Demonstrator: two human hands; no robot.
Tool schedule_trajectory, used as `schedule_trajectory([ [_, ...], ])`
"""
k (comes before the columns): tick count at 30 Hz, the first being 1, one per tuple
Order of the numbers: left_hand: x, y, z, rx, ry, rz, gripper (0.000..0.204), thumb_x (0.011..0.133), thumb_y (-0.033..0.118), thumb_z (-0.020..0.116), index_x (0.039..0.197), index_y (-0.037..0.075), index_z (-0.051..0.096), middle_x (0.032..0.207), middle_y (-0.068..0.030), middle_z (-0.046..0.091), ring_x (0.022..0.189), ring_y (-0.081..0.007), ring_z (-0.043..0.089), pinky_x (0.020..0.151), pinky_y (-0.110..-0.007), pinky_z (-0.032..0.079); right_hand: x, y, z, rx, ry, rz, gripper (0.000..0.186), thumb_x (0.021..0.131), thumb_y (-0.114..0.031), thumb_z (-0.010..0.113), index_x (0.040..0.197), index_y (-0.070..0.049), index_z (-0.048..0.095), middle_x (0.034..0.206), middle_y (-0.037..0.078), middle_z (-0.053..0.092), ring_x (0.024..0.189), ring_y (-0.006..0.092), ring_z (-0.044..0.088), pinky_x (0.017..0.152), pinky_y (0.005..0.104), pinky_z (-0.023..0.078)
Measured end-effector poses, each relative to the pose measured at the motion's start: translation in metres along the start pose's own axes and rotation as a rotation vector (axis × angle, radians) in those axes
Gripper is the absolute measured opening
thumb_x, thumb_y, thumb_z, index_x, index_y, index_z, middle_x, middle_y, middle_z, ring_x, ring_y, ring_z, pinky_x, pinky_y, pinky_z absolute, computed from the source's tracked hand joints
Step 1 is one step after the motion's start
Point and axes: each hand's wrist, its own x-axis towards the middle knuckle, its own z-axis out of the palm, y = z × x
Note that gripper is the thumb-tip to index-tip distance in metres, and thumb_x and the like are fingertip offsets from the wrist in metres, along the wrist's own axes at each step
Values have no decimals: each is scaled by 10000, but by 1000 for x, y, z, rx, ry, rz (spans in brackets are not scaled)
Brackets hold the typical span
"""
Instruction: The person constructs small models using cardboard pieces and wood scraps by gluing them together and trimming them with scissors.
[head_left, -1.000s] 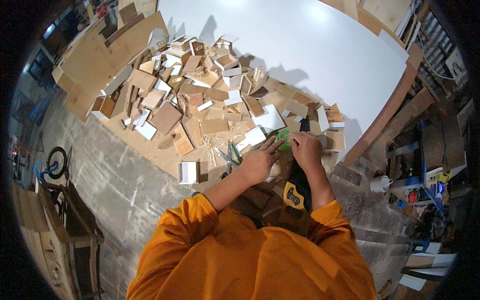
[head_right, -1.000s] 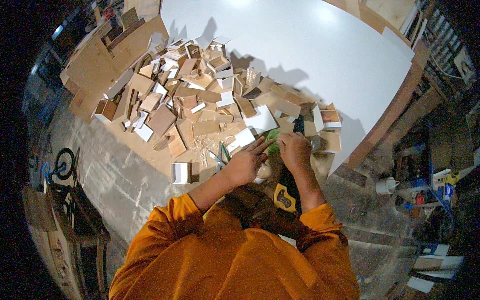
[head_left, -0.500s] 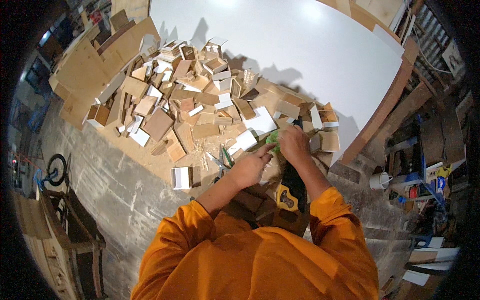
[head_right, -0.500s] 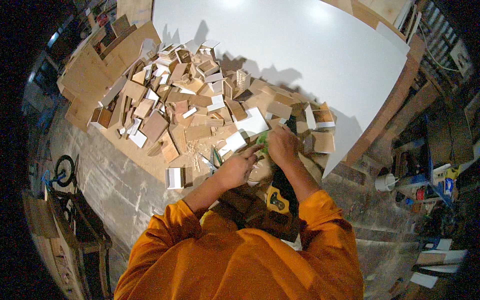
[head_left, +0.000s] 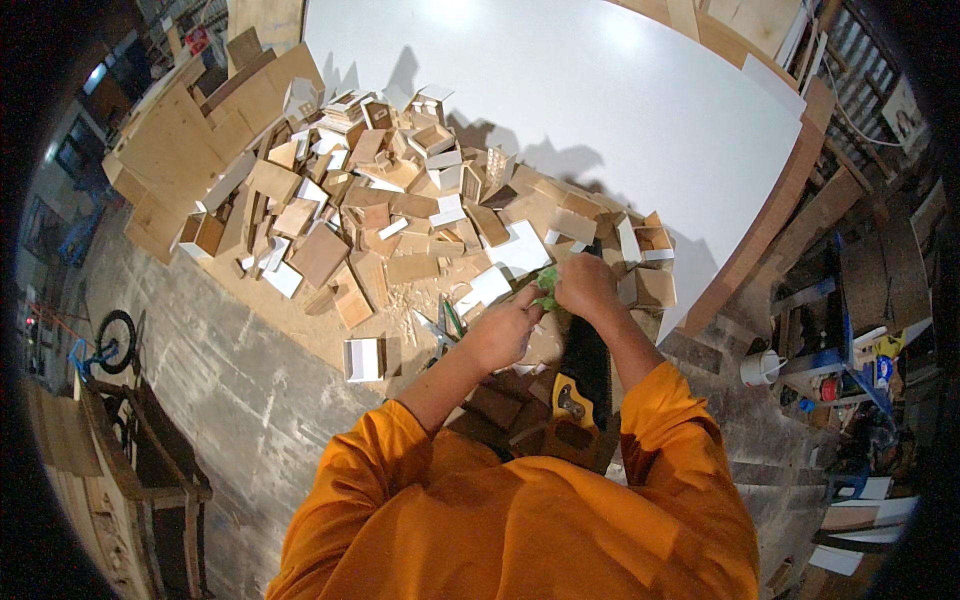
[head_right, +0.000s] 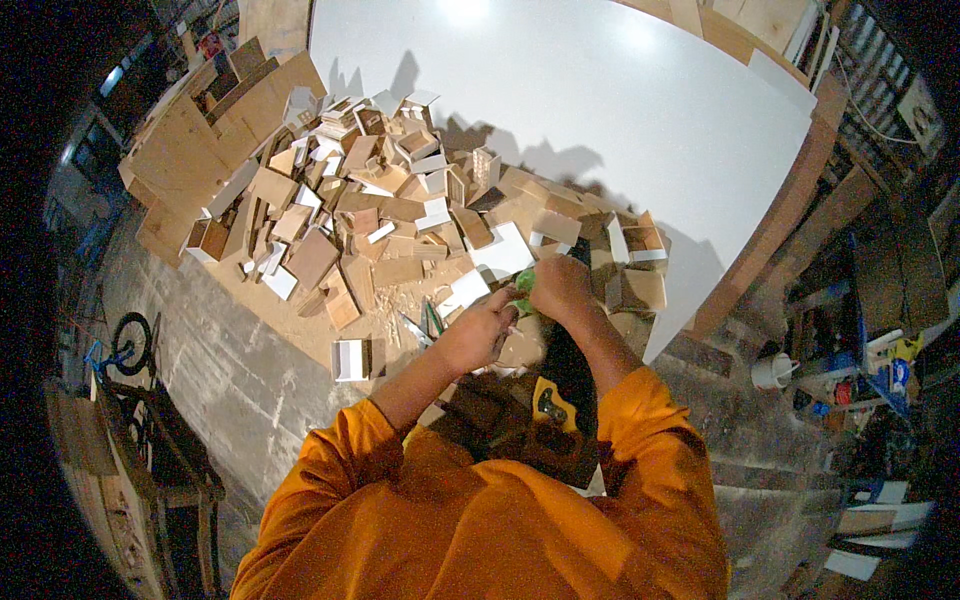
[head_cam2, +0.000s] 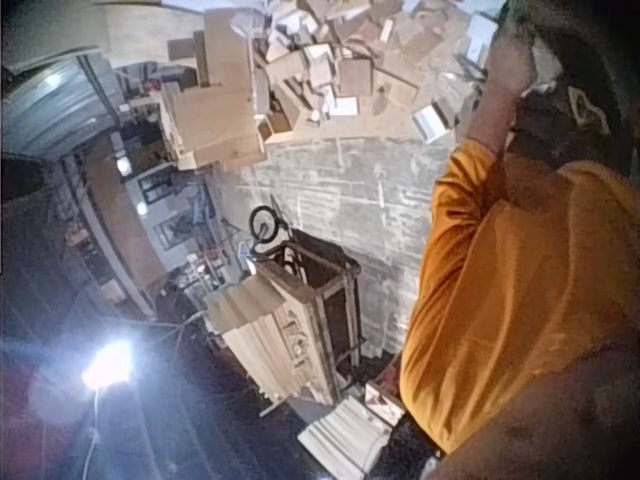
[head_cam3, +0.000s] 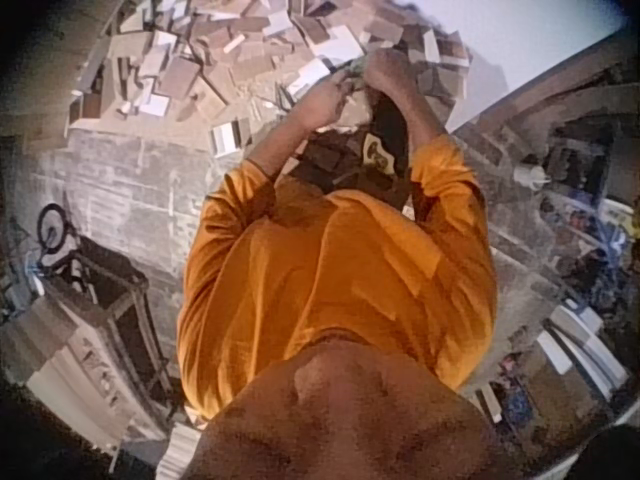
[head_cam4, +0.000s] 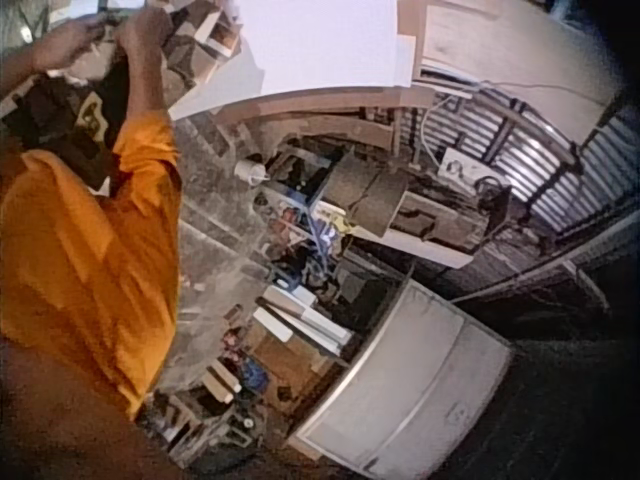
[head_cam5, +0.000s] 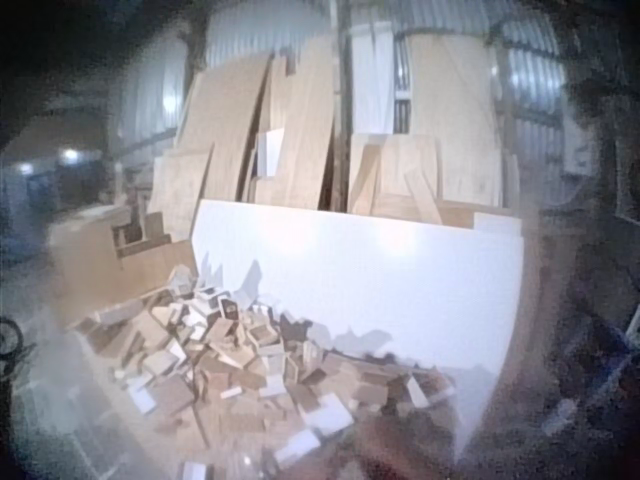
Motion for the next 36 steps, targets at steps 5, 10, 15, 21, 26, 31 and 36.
schedule_trajectory([
  [5, -1, 1, -1, -8, 2, 7, 225, 876, 74, 523, 1046, -66, 572, 1266, -226, 457, 795, -384, 636, 731, -454, 528, -5, 7, 10, 126, 65, 11, 165, 730, -150, 644, 800, -3, 671, 851, 223, 646, 852, 410, 634, 755, 491, 507],
  [10, -1, -2, 2, -22, 19, 45, 236, 851, 70, 547, 1046, -61, 570, 1297, -227, 445, 811, -383, 641, 736, -454, 532, -17, 7, 18, 240, 228, 6, 151, 760, -148, 645, 808, -4, 656, 857, 211, 637, 845, 404, 627, 745, 488, 501],
  [15, 0, -4, 5, -75, -3, 14, 263, 815, 45, 571, 1058, -55, 562, 1305, -234, 452, 846, -390, 638, 749, -448, 534, -19, 7, 27, 288, 328, -50, 114, 771, -127, 641, 794, -16, 650, 827, 201, 618, 817, 392, 621, 719, 487, 493],
  [21, 0, -2, 2, -129, 36, 30, 275, 805, 11, 562, 1069, -60, 540, 1311, -209, 472, 901, -393, 625, 786, -449, 525, -5, 21, 28, 268, 212, -136, 114, 763, -106, 627, 828, -18, 663, 817, 198, 619, 807, 394, 617, 711, 492, 483],
  [26, -1, 3, -1, -196, 9, -43, 179, 784, -17, 581, 952, -15, 519, 1301, -211, 488, 1087, -405, 551, 872, -433, 498, -4, 22, 26, 360, 189, -126, 117, 760, -122, 614, 776, -9, 639, 808, 214, 601, 807, 410, 614, 719, 506, 483],
  [31, 0, 2, -1, -191, 14, -28, 171, 785, -16, 578, 948, -11, 524, 1299, -215, 490, 1097, -403, 548, 890, -432, 493, -5, 25, 26, 415, 218, -168, 111, 763, -115, 610, 750, -5, 620, 782, 215, 588, 775, 412, 608, 699, 511, 475],
  [36, -2, 3, 0, -197, -3, -54, 173, 784, -18, 592, 946, -8, 532, 1291, -221, 494, 1100, -416, 546, 900, -442, 490, -7, 24, 27, 362, 218, -162, 105, 769, -96, 624, 832, -14, 642, 781, 188, 607, 793, 401, 610, 694, 470, 475],
])
